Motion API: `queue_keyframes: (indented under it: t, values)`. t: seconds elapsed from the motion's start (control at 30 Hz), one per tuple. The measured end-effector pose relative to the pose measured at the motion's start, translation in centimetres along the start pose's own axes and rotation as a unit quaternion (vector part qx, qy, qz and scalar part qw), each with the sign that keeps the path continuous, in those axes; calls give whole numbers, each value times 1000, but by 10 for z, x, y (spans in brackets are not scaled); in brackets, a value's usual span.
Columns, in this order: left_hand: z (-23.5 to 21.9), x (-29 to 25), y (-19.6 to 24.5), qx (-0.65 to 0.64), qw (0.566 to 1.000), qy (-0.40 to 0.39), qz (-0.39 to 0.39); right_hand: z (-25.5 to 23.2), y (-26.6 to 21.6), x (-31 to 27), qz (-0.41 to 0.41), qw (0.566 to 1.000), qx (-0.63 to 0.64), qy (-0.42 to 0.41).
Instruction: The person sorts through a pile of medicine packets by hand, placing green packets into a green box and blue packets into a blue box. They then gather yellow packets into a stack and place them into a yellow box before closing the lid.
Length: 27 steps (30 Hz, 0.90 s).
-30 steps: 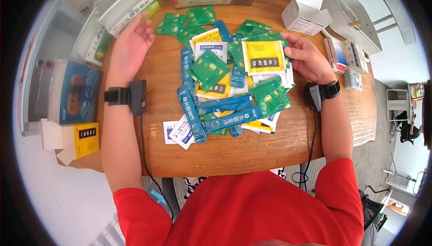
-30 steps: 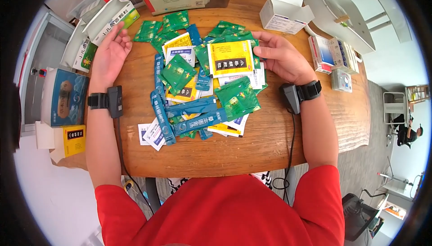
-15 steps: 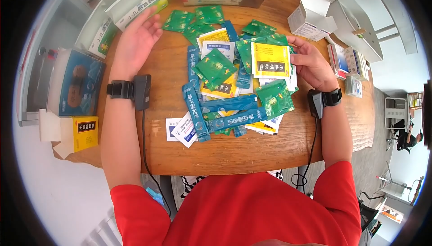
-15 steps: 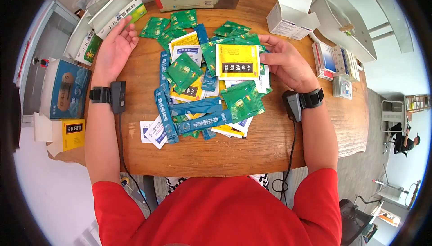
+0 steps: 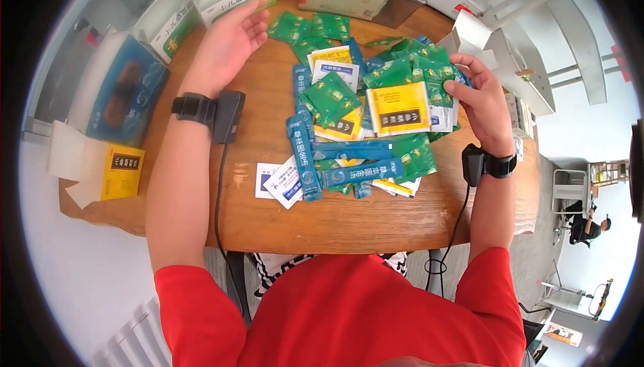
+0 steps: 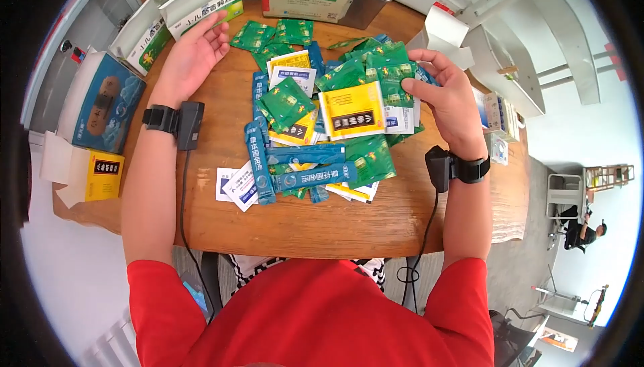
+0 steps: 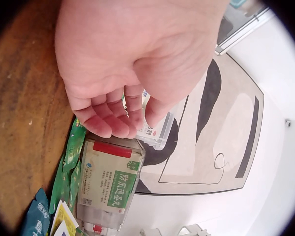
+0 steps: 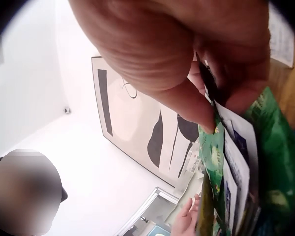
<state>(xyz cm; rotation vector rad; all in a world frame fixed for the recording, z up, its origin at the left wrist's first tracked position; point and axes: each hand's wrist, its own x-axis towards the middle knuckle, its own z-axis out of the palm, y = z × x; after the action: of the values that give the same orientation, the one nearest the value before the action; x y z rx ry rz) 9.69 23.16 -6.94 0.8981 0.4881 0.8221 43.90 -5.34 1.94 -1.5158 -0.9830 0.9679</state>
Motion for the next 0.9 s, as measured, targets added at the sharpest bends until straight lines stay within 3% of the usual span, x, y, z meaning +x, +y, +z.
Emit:
queue_keyframes:
  t: [0.07, 0.33, 0.47, 0.67, 0.9]
  values:
    - [3, 1, -1, -1, 1000, -6, 1, -5, -6, -1, -66, 995, -63, 34]
    - [7, -1, -1, 4, 1000, -1, 9, -4, -51, 4, -133, 972, -157, 111]
    - [6, 0, -2, 8, 1000, 2, 1, 20, -62, 7, -148, 973, -152, 92]
    - [8, -1, -1, 14, 1000, 8, 6, 88, -62, 24, -178, 973, -140, -47]
    - [7, 0, -1, 12, 1000, 14, 2, 150, -34, 43, -186, 956, -205, -94]
